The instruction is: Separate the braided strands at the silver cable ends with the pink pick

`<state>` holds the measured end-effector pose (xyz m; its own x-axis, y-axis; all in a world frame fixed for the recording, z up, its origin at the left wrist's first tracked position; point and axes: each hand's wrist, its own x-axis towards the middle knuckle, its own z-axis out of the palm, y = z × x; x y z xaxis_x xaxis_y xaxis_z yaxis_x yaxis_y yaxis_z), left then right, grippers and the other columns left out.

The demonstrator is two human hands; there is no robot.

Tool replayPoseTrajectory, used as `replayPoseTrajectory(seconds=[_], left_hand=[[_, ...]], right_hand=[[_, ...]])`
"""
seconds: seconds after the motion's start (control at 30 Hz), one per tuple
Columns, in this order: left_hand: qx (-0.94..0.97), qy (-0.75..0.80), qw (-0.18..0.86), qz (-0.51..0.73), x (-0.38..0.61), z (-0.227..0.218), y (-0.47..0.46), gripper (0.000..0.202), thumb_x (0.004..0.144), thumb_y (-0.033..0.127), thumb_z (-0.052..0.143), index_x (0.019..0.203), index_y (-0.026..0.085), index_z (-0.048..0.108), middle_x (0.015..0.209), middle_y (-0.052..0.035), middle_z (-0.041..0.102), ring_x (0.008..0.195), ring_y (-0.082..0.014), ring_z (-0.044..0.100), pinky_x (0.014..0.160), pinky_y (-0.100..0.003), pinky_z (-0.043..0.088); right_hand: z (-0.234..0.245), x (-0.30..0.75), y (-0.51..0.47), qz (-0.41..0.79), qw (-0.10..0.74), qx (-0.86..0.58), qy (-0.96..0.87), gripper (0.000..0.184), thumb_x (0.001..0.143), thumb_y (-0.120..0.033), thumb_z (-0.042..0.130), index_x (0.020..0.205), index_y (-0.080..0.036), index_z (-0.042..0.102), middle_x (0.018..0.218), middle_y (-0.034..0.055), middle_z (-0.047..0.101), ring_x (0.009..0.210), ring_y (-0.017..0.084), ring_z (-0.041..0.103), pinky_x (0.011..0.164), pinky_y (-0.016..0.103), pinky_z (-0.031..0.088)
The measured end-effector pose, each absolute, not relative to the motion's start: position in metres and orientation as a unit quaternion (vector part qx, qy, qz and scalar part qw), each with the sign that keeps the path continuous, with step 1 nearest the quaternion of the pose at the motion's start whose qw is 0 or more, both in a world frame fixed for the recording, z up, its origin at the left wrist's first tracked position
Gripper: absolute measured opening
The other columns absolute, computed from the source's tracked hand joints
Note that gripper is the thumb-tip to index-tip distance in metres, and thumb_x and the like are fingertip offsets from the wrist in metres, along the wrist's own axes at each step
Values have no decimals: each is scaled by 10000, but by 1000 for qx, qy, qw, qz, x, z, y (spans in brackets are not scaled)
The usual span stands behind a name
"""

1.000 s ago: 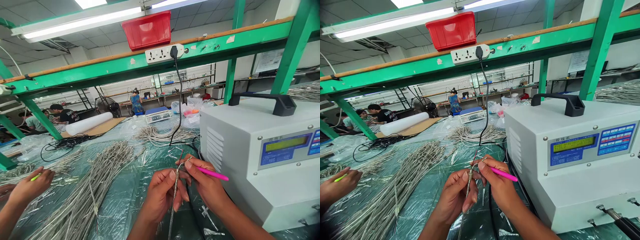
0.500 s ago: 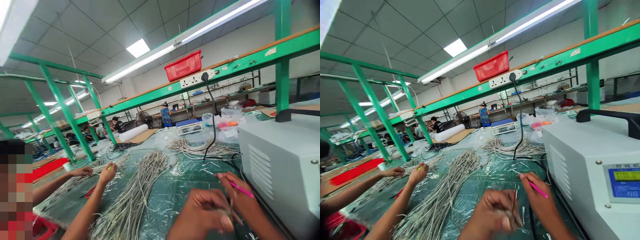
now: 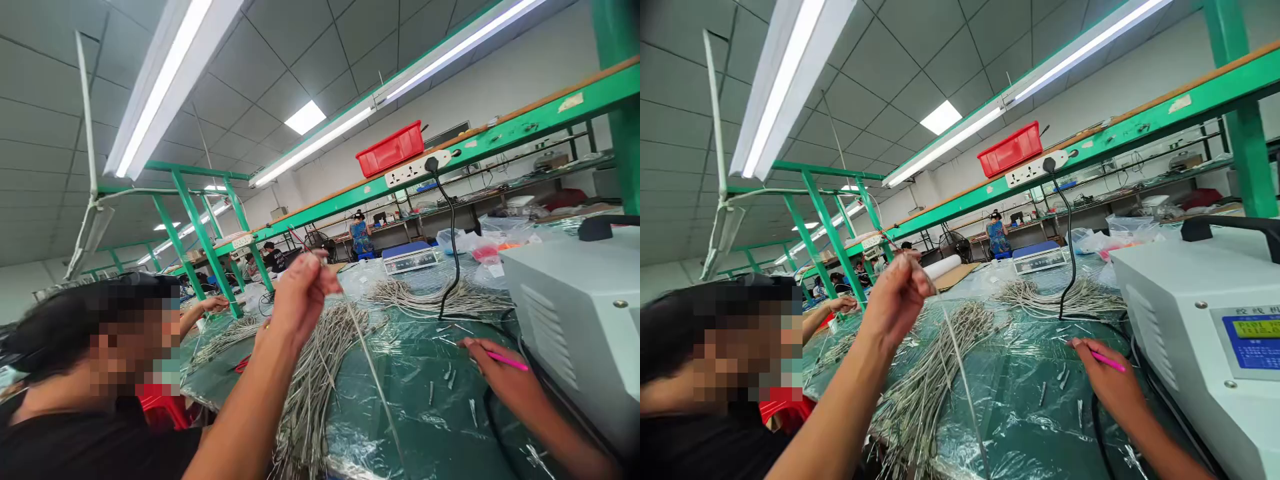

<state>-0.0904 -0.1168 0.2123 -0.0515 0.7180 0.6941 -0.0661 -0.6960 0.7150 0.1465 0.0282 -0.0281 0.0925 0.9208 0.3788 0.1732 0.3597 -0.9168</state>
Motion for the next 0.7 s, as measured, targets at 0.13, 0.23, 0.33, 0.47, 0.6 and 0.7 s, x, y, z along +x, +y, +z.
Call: replayPoseTrajectory(seconds=[0.13,0.23,0.33,0.47,0.6,0.7], left_hand=[[638,253,200,699,-121,273,-81,309,713,106,790,985,174,659,886,-32,781,826,-158,729,881,-322,552],[667,261,145,683,-134,306,-66,344,716,59,760,1028,151,646,903,-43,788,975,-202,710,1015,-399,452],[706,304,110,630,-139,322,-64,227,978,153,474,1121,69,629,966,-33,744,1087,-232,657,995,-434,423],[767,412,101,481,-148,304,-76,413,1046,274,301,1121,76,656,1100,-34,659,1064,-282,632,885,-441,509],[799,526,148,250,-159,245,-99,202,913,288,638,1053,145,665,1077,-69,681,941,-210,659,836,-419,557],[776,593,170,133,-162,201,-124,290,924,319,617,1167,162,632,1181,-89,647,944,-217,654,777,-388,572]], right_hand=[[-27,147,28,320,589,-455,-586,474,712,-630,553,705,-195,743,497,37,583,503,234,559,493,323,429],[-27,147,28,315,593,-452,-587,482,719,-639,546,683,-196,730,528,46,615,528,235,578,512,321,440],[-29,148,27,315,594,-449,-588,497,726,-646,537,693,-189,729,532,45,620,530,234,583,511,317,437],[-32,149,30,318,599,-445,-585,523,751,-641,515,742,-171,744,519,44,616,542,246,596,511,324,438],[-38,149,36,322,600,-430,-593,457,845,-575,545,767,-163,728,675,61,690,684,241,651,623,336,504],[-42,146,39,333,585,-421,-608,327,949,-442,576,904,-137,687,874,49,696,806,189,662,758,348,543]])
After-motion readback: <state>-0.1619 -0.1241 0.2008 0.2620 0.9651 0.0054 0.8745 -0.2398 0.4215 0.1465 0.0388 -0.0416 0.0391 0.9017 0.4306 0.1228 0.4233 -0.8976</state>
